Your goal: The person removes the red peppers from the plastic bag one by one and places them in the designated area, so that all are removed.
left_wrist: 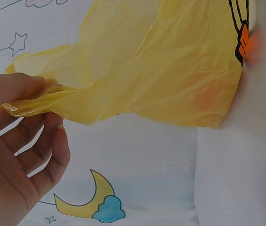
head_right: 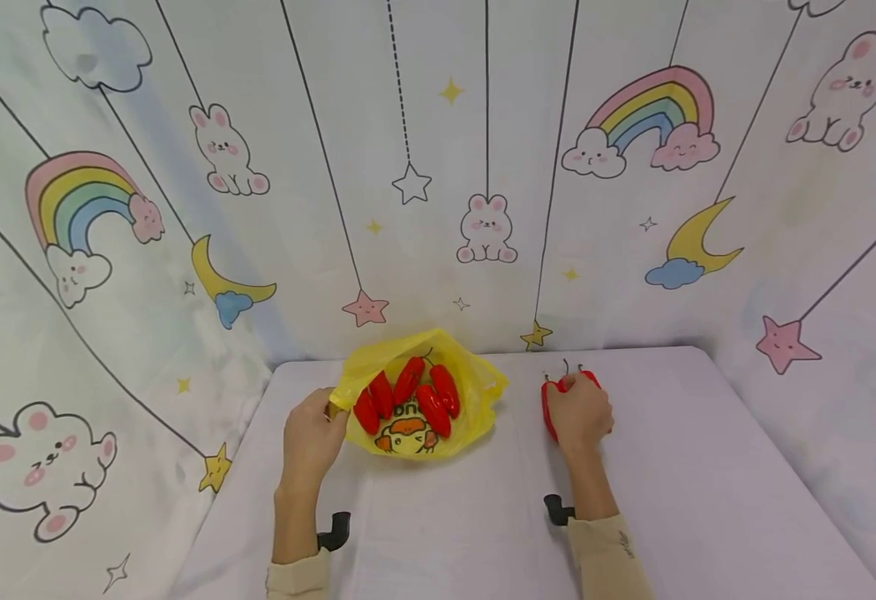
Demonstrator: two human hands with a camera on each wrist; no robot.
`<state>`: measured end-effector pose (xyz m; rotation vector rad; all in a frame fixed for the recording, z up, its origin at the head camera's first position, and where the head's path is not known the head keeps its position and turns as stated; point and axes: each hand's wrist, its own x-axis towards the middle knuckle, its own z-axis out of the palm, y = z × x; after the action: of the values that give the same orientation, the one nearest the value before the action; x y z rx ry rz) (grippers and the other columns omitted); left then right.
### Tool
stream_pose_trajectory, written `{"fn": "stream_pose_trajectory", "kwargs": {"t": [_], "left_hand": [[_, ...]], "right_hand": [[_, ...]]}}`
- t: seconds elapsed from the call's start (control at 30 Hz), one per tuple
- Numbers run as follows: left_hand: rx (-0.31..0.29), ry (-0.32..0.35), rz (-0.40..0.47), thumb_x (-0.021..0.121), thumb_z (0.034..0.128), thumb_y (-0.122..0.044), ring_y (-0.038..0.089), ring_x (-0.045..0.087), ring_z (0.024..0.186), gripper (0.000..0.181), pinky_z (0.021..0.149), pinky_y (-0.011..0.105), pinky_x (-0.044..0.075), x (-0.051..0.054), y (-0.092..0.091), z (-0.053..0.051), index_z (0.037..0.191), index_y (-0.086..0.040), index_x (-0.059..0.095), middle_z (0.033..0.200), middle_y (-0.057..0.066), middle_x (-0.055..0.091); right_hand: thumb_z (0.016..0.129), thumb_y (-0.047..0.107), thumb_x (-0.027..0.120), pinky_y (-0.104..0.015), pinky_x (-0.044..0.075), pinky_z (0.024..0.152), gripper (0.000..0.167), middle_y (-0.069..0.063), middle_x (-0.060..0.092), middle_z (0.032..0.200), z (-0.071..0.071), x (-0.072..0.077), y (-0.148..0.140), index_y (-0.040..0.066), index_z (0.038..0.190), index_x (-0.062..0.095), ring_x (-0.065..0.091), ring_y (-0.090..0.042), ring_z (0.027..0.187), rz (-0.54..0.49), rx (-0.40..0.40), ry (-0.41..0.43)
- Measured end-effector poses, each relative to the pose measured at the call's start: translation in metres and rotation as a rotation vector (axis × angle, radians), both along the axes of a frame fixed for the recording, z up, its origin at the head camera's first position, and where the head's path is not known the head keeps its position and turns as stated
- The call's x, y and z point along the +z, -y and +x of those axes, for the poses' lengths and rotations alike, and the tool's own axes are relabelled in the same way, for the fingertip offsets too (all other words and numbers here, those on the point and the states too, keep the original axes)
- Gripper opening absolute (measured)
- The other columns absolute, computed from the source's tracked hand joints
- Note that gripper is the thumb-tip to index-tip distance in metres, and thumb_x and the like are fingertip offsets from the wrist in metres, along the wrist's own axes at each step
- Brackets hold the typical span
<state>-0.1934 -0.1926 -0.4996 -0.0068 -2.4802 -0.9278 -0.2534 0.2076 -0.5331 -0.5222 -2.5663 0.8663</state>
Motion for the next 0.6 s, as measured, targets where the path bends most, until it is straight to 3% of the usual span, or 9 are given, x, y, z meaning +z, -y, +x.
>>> {"fn": "stream_pose_trajectory", "kwargs": {"t": [0.23,0.5,0.6], "left_hand": [[-0.002,0.004,0.001,0.069,0.0907,-0.004,0.018,0.054,0.072,0.011,0.068,0.035,0.051,0.0,-0.001,0.0,0.099,-0.008,0.075,0.083,0.0,0.064],[-0.005,0.018,-0.004,0.07,0.0912,-0.004,0.019,0.054,0.072,0.011,0.068,0.035,0.05,0.002,-0.002,0.001,0.1,-0.007,0.075,0.083,0.002,0.064],[-0.004,0.022,-0.005,0.069,0.0921,-0.005,0.019,0.055,0.073,0.011,0.07,0.036,0.052,0.002,-0.003,0.002,0.101,-0.007,0.075,0.084,0.002,0.065]], "right_hand": [[0.096,0.03,0.068,-0.057,0.054,0.073,0.034,-0.019,0.076,0.107,0.005,0.015,0.007,0.004,0.116,0.076,0.07,-0.041,0.095,-0.038,0.03,-0.093],[0.095,0.028,0.075,-0.055,0.048,0.094,0.031,-0.015,0.077,0.107,0.012,0.022,0.027,0.005,0.116,0.076,0.067,-0.036,0.102,-0.094,0.137,-0.192],[0.095,0.028,0.075,-0.048,0.055,0.086,0.031,-0.014,0.076,0.107,0.014,0.025,0.034,0.006,0.118,0.075,0.068,-0.032,0.1,-0.103,0.172,-0.19]]}}
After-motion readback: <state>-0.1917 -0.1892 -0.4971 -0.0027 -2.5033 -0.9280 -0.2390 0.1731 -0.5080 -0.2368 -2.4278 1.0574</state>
